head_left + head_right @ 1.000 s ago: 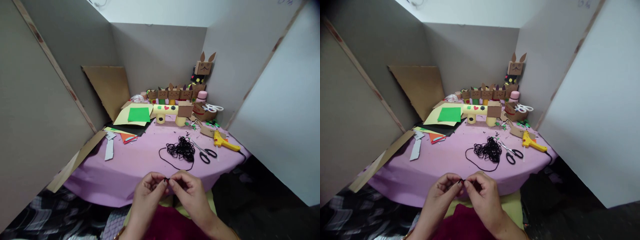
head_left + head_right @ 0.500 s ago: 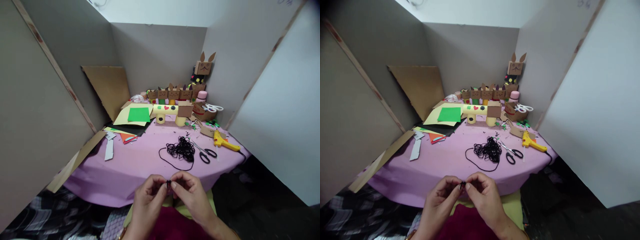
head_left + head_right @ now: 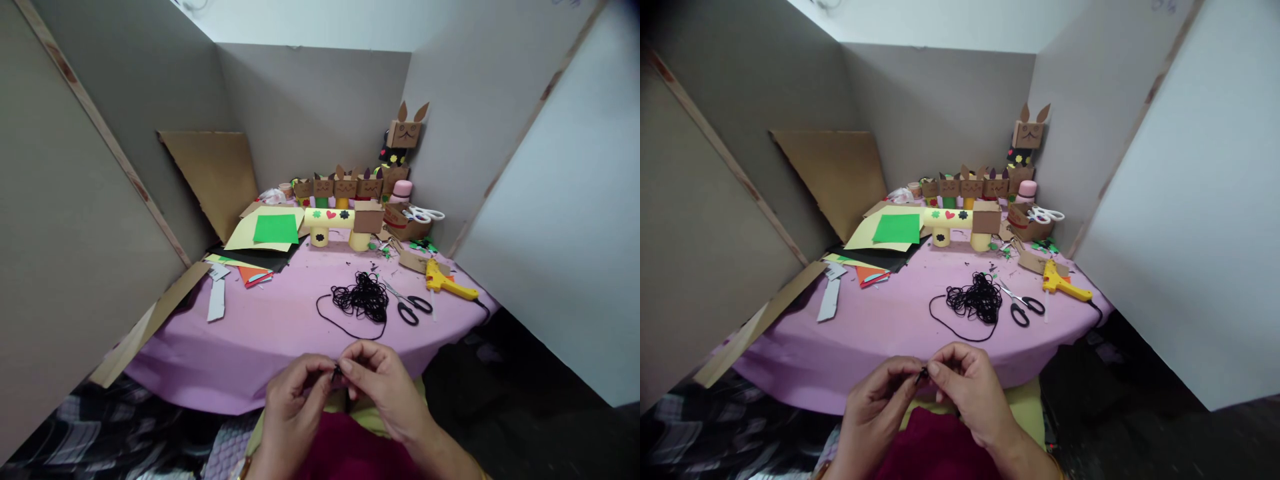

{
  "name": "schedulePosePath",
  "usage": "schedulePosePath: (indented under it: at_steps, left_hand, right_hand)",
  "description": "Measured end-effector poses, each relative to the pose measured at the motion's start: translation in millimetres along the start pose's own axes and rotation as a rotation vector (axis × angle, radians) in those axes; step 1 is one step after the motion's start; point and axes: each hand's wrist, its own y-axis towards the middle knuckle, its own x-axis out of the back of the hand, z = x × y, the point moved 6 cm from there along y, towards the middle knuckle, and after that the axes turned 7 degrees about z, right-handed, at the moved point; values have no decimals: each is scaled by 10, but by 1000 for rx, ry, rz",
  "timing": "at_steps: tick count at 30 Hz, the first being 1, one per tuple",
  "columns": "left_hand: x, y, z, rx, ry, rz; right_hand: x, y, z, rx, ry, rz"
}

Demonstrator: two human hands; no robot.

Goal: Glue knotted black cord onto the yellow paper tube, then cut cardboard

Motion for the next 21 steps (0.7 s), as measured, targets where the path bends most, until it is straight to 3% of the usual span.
schedulePosePath:
  at_steps: [10, 16, 21]
  left_hand:
    - [-119, 52, 126, 319, -412, 85]
    - [-157, 56, 37, 140, -306, 204]
    - [-196, 56, -12, 163, -337, 269]
  right_hand:
    - [-3, -36, 55, 7, -147, 112]
    - [-40, 1, -91, -48, 113, 78]
    - [-20, -4, -43, 10, 9, 59]
